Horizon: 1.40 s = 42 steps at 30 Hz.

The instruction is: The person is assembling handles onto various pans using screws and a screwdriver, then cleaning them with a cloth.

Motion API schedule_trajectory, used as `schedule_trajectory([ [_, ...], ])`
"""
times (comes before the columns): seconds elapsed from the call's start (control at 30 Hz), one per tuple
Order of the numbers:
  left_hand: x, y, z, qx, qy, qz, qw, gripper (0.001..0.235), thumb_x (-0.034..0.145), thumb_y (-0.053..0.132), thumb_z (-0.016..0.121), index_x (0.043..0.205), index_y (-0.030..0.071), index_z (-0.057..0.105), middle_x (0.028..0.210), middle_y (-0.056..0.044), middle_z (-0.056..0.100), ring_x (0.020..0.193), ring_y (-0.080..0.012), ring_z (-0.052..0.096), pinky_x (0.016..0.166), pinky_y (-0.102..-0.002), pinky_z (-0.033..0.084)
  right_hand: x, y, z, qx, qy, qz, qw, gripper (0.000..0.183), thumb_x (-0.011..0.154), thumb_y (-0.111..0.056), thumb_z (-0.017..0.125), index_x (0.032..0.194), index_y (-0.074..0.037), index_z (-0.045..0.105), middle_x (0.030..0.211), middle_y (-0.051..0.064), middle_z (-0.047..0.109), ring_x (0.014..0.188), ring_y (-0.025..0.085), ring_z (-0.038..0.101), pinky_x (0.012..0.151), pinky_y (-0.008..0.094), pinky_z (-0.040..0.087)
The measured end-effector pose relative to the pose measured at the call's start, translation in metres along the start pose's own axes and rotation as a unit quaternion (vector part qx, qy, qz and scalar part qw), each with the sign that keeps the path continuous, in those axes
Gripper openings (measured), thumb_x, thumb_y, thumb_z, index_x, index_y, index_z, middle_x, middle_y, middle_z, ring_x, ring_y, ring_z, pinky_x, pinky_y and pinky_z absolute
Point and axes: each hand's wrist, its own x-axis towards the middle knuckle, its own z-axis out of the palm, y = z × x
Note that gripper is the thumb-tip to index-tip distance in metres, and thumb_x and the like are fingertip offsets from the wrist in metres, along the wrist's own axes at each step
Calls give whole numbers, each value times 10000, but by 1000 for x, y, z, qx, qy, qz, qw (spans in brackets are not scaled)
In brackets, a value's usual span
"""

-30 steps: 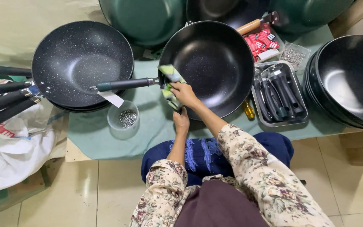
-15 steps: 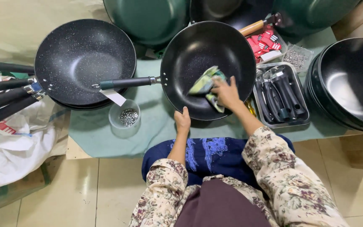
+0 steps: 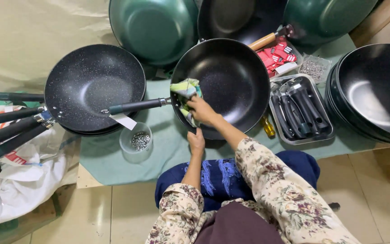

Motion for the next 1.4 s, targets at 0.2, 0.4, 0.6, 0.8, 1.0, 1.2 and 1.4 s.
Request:
schedule_trajectory([
  [0.2,-2,14,-5,-9,3,-12,1000,323,914,177,629,1071,-96,702,1002,-328,705,1024,-422,688,846,-508,526,-116,85,-9,-6,-140,-70,988,358,785,-117,699,1138,-112,758,1171,70,653,1248,385,603,1077,501,465],
  [0.4,0,-13,0,-9,-6,-20,1000,325,946,174,642,1138,-83,691,1080,-295,717,1053,-369,699,889,-475,549,-132,108,-182,-464,20,-39,885,203,961,-277,566,1074,-327,726,1438,-107,646,1462,136,482,1240,530,242],
  [0.6,-1,-4,-3,-1,-5,0,1000,319,955,167,644,1151,-81,689,1083,-297,718,1079,-381,693,894,-474,562,-45,137,-206,-492,203,-98,841,263,1000,-181,594,1230,-183,722,1623,54,504,1541,299,375,1183,518,338],
  [0.8,-3,29,-10,26,-16,-20,999,325,934,219,598,1000,-97,634,892,-218,722,755,-326,688,772,-386,560,42,106,-177,-330,182,-66,924,443,967,-121,604,1407,-79,580,1693,85,311,1543,357,259,1216,571,269],
  [1.0,-1,7,-4,-17,-19,-11,1000,363,969,158,629,1222,-101,650,1169,-318,689,1169,-377,656,964,-470,539,80,7,-96,-287,188,-136,929,527,934,-75,642,1442,-126,515,1631,228,318,1440,481,394,1034,547,492],
  [1.2,4,-19,4,-17,-3,-11,1000,367,952,163,631,1217,-88,663,1128,-316,692,1151,-409,645,915,-513,531,5,-45,-25,-1,49,-66,997,859,912,-33,652,1652,-203,249,1709,151,179,1482,421,363,1136,456,476],
  [1.4,7,-53,10,-21,0,-1,1000,329,946,165,642,1135,-100,689,1049,-314,712,1057,-384,694,870,-467,552,-60,53,-38,-309,27,-110,944,449,935,-336,613,1383,-322,606,1677,-4,375,1497,234,404,1183,706,125],
])
